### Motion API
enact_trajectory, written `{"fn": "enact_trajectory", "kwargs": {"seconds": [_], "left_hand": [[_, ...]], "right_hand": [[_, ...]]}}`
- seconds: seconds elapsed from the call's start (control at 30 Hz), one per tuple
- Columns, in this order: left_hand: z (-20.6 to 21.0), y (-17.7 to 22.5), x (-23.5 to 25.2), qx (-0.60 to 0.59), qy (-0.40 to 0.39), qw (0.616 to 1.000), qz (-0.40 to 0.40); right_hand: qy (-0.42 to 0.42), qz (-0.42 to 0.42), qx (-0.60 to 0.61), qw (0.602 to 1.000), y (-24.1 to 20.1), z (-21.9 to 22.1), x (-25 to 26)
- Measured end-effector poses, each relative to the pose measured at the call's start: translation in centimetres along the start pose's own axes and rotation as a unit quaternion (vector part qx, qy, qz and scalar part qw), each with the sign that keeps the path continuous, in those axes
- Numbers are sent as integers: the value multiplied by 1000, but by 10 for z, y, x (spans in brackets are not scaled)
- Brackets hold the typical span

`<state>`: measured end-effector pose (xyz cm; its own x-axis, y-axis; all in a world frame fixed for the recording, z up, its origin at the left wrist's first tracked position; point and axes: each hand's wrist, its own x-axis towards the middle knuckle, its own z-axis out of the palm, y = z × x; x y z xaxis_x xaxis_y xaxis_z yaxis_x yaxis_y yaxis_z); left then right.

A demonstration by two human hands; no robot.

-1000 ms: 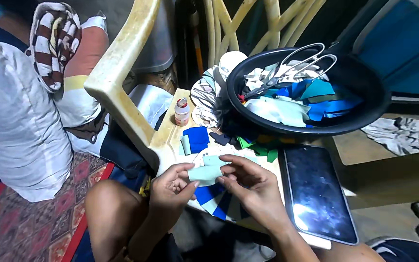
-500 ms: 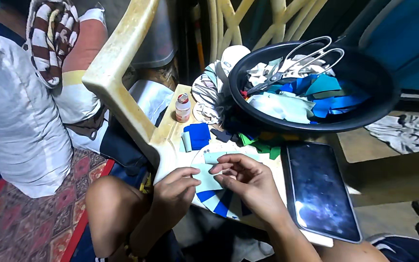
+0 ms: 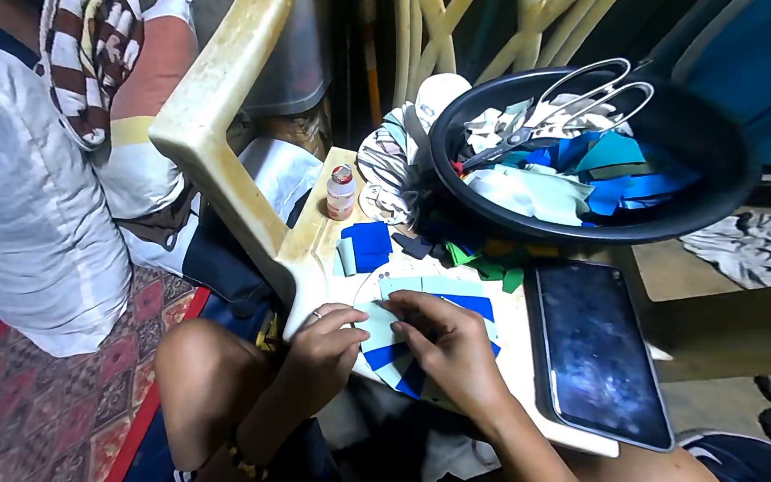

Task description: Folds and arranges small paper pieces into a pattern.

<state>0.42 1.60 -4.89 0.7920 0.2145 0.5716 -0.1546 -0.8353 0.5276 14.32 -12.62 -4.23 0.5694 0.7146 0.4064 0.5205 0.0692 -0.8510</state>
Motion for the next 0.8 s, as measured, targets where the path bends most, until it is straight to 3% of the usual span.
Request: {"fn": "enact_trajectory", "kwargs": {"seconds": [0.3,0.57,0.8], "left_hand": [[0,-2,-1,21,-3,1000,5],[-3,0,2,33,116,988,-100],[-5,5,16,14,34,996,-81]], "right_hand": [[-5,-5,-19,1000,2,2,-1],[-5,3,-29,1000,1,1,0],[10,-7,-6,1000,1,3,0]]}}
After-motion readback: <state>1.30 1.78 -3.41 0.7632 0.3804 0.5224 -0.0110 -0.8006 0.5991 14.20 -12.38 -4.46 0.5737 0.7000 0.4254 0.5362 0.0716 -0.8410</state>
